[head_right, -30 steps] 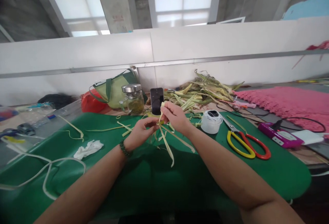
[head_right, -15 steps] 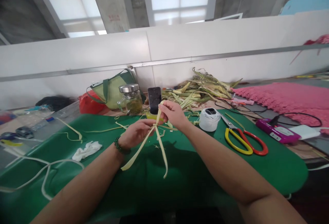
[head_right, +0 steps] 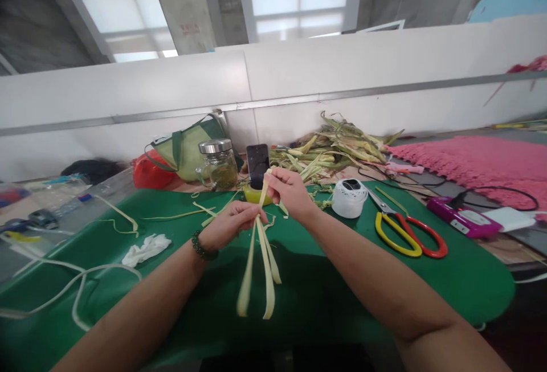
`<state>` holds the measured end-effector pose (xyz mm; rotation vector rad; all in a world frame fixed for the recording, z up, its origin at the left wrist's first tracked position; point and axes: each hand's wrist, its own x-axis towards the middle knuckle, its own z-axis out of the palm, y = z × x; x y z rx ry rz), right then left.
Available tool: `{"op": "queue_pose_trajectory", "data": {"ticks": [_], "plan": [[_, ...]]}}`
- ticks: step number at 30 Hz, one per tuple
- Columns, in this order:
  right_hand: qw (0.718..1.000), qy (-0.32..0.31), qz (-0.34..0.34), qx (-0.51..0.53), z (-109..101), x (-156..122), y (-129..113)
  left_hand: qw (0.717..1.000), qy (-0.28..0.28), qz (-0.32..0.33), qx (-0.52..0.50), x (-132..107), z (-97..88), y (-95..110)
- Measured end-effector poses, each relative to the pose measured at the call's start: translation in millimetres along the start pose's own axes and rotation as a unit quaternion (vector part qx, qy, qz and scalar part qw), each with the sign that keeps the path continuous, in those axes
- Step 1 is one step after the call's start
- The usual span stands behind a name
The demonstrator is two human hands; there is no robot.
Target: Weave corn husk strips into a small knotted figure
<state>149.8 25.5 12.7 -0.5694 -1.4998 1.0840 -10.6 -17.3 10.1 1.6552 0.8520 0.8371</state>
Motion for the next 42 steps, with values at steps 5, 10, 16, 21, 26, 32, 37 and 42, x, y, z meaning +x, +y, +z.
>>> {"op": "queue_pose_trajectory", "data": {"ticks": [5, 10, 16, 21, 26, 32, 37, 42], "plan": [[1.000, -0.007, 0.004, 0.026, -4, 2, 2, 0.999, -0.013, 0.018, 0.031, -2, -0.1, 1], [0.998, -0.036, 0.037, 0.020, -2, 4, 3, 1.000, 0.003, 0.004, -0.008, -2, 0.3, -1], [0.981, -0.056, 0.121, 0.139, 9, 0, -2, 0.997, 0.016, 0.049, 0.055, 4, 2.0, -3], [0.973, -0.014, 0.141, 0.184, 11, -4, -8, 0.993, -0.001, 0.051, 0.105, 5, 4.4, -6], [0.972, -0.009, 0.157, 0.174, 9, -4, -9, 0.993, -0.023, 0.051, 0.108, 2, 6.2, -3], [0.987, 0.000, 0.127, 0.098, 0, 4, -4, 0.995, 0.032, 0.046, 0.088, 4, 2.8, -4], [0.979, -0.084, 0.093, -0.159, -5, 5, -8, 0.986, 0.164, 0.029, 0.012, 10, -9.6, -15], [0.926, -0.237, 0.023, -0.293, -3, 0, 0, 0.981, 0.190, 0.032, 0.008, 11, -18.1, -15]]}}
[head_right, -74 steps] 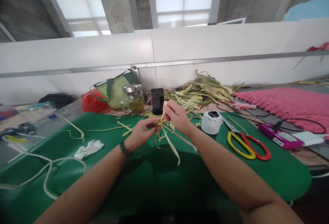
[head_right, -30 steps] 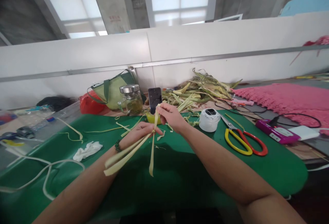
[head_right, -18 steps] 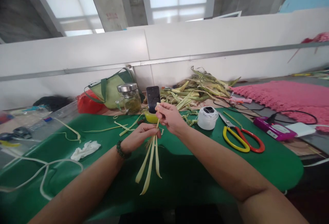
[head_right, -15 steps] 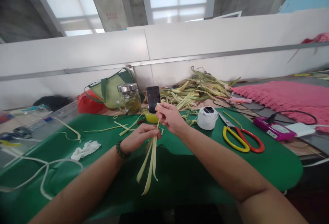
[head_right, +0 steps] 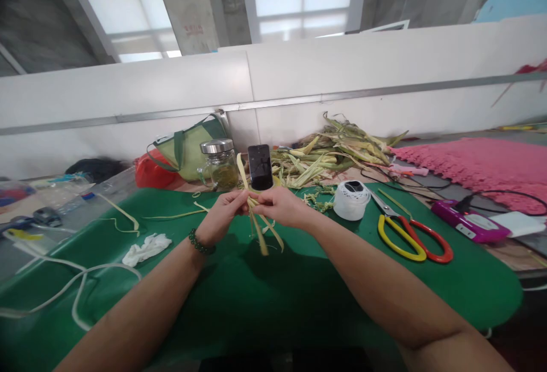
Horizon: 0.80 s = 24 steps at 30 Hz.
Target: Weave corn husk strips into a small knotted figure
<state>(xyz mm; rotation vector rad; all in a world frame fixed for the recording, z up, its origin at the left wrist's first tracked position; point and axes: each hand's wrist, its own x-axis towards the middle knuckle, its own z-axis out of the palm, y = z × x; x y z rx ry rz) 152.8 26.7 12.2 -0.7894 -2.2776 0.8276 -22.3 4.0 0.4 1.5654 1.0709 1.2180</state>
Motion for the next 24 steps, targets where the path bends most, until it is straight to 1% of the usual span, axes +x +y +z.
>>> {"op": "queue_pose_trajectory", "data": {"ticks": [2, 4, 7, 10, 12, 14, 16, 18, 19, 20, 21, 22, 23, 24], "plan": [[1.000, 0.015, -0.021, -0.002, 2, 1, 2, 0.999, 0.006, -0.029, -0.020, -1, -1.8, 2], [0.999, 0.023, -0.025, -0.030, 2, 1, 3, 0.999, -0.003, -0.050, -0.022, -2, -2.7, 3], [0.996, 0.010, -0.037, -0.084, 1, 0, 1, 1.000, 0.004, -0.022, 0.021, -2, -1.7, 3], [0.995, -0.010, -0.044, -0.091, -1, -1, -2, 0.998, 0.040, 0.014, 0.054, -1, 1.0, 1], [0.994, -0.014, -0.040, -0.097, -5, -2, -2, 0.997, 0.042, 0.017, 0.063, -1, 1.9, 1], [0.993, -0.030, -0.038, -0.104, -12, -2, -1, 0.997, 0.020, 0.007, 0.076, -2, 1.4, 3], [0.993, -0.051, -0.037, -0.101, -21, -2, 4, 0.995, -0.034, -0.017, 0.089, -3, -0.5, 6], [0.993, -0.070, -0.039, -0.086, -26, -1, 12, 0.989, -0.103, -0.052, 0.090, -4, -3.2, 9], [0.993, -0.075, -0.043, -0.081, -27, 0, 15, 0.986, -0.127, -0.068, 0.085, -4, -4.5, 10], [0.993, -0.072, -0.050, -0.083, -27, 1, 19, 0.984, -0.136, -0.083, 0.079, -4, -5.7, 9], [0.992, -0.052, -0.058, -0.094, -27, 2, 21, 0.984, -0.129, -0.094, 0.074, -3, -6.5, 8], [0.991, -0.011, -0.069, -0.114, -25, 3, 23, 0.987, -0.108, -0.099, 0.070, -2, -6.9, 6], [0.986, 0.051, -0.080, -0.138, -24, 3, 22, 0.990, -0.078, -0.100, 0.066, -1, -6.9, 4], [0.974, 0.125, -0.092, -0.163, -22, 2, 20, 0.993, -0.042, -0.095, 0.062, 0, -6.5, 2]]}}
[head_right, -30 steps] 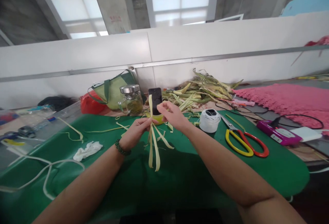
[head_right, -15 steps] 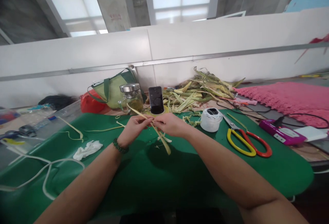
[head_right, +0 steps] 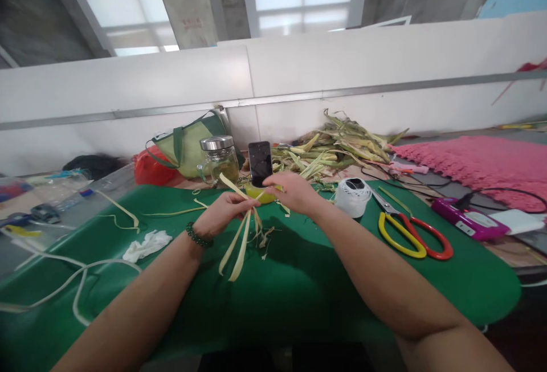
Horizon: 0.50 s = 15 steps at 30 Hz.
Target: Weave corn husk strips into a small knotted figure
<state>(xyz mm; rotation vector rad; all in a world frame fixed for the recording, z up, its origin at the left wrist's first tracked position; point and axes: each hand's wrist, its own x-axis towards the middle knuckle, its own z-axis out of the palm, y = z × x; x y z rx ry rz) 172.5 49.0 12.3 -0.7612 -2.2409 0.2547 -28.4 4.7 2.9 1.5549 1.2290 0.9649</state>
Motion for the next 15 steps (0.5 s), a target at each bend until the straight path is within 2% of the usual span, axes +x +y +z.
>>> {"op": "queue_pose_trajectory", "data": {"ticks": [2, 3, 4, 7, 9, 12, 15], "plan": [[0.990, 0.128, -0.004, -0.052, 1, -2, -9, 0.998, 0.061, 0.020, -0.009, 3, 2.2, -3], [0.986, 0.156, -0.003, -0.066, 3, -3, -14, 0.996, 0.084, 0.031, -0.015, 4, 3.5, -4], [0.987, 0.147, -0.001, -0.070, 5, -5, -20, 0.994, 0.100, 0.042, -0.020, 4, 4.8, -4], [0.997, 0.010, 0.035, -0.062, 17, -8, -31, 0.990, 0.119, 0.076, -0.025, 3, 7.8, -1], [0.996, -0.044, 0.052, -0.053, 27, -9, -31, 0.989, 0.119, 0.091, -0.022, 2, 8.6, 1], [0.996, -0.063, 0.058, -0.012, 32, -6, -22, 0.989, 0.109, 0.075, -0.061, 2, 8.7, 0], [0.999, -0.042, 0.024, 0.015, 27, -4, -17, 0.985, 0.082, 0.028, -0.150, 4, 7.8, -2]]}}
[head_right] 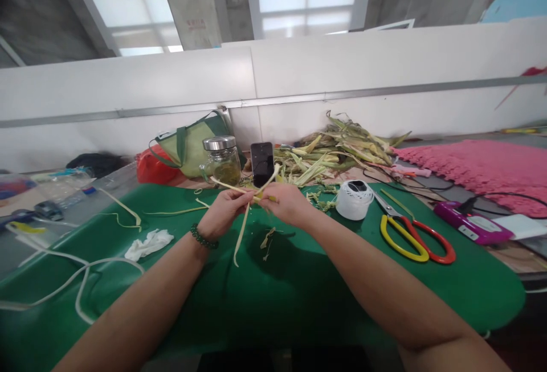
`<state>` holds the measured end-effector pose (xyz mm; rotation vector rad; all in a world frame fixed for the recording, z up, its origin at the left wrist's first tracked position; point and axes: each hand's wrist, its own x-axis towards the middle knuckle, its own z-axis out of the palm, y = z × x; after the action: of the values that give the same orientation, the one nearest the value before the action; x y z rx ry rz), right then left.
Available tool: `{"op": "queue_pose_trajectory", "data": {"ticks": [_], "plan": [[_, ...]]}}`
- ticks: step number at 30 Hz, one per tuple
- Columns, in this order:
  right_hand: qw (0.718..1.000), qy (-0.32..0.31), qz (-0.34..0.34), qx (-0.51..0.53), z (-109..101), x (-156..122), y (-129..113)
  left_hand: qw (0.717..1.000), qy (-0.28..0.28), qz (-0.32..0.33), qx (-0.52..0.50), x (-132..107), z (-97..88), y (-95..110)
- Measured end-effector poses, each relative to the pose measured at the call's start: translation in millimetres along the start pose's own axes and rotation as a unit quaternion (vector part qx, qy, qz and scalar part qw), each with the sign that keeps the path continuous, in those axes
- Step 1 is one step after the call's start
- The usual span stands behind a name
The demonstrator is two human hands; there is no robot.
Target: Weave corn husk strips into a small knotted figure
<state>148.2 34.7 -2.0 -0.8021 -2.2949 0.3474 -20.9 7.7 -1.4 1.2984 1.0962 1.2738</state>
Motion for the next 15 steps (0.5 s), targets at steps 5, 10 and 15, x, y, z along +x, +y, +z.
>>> {"op": "queue_pose_trajectory", "data": {"ticks": [5, 10, 15], "plan": [[0.999, 0.019, 0.024, 0.013, -3, 0, -2, 1.000, -0.012, -0.006, 0.003, 2, -2.9, -1], [0.992, 0.092, 0.074, 0.031, -1, 0, -1, 0.997, -0.036, 0.022, 0.071, -4, 3.4, 1], [0.991, 0.094, 0.046, 0.080, -3, 2, 0, 0.997, -0.046, 0.031, 0.049, -9, 10.7, 2]]}}
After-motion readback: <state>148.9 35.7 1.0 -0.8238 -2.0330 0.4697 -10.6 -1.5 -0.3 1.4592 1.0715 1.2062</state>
